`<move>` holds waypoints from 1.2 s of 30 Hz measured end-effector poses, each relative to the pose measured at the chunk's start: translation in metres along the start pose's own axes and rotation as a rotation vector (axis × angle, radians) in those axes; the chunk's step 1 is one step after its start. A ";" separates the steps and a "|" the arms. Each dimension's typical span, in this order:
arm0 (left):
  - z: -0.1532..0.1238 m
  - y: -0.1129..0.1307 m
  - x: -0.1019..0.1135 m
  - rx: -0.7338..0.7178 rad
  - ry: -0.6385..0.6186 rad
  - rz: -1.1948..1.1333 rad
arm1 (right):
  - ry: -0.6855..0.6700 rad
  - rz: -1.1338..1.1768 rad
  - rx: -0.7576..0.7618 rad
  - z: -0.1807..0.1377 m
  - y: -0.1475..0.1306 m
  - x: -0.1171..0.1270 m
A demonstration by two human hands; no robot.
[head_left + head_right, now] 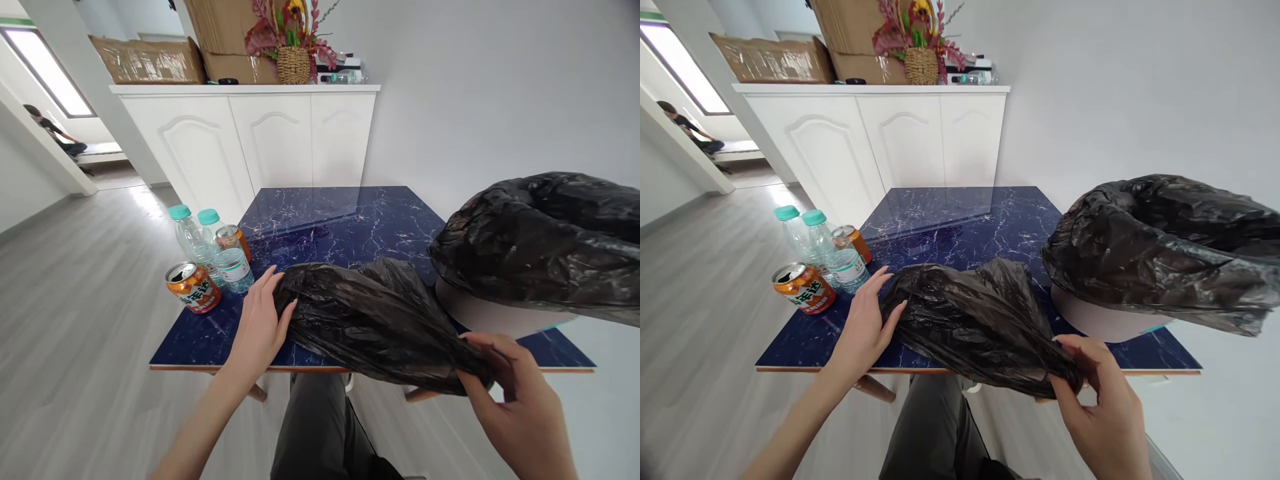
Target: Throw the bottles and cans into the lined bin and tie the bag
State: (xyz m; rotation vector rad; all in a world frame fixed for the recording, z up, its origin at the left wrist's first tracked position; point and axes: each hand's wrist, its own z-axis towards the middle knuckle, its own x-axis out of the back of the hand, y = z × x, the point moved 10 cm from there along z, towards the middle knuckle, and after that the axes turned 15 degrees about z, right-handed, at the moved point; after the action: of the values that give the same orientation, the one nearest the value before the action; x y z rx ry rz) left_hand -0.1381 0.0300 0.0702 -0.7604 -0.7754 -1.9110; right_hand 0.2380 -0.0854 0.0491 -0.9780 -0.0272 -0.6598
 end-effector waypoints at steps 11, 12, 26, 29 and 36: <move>0.066 -0.020 -0.054 -0.090 -0.255 0.132 | -0.113 -0.243 -0.233 -0.017 0.036 0.021; 0.074 -0.018 -0.048 -0.081 -0.246 0.128 | -0.107 -0.253 -0.226 -0.010 0.033 0.021; 0.008 0.019 0.129 -0.021 0.370 -0.006 | -0.029 -0.101 -0.047 0.011 -0.029 0.012; -0.012 -0.011 0.082 -0.058 0.068 0.082 | -0.217 -0.133 -0.032 0.002 -0.008 -0.006; -0.047 -0.020 0.040 -0.236 -0.274 0.089 | -0.483 -0.223 -0.238 -0.009 0.033 -0.029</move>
State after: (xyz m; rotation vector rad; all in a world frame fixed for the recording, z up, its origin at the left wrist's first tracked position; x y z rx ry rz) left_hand -0.1814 -0.0191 0.0678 -1.2019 -0.6725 -1.8603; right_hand 0.2296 -0.0649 0.0096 -1.3603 -0.4990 -0.6244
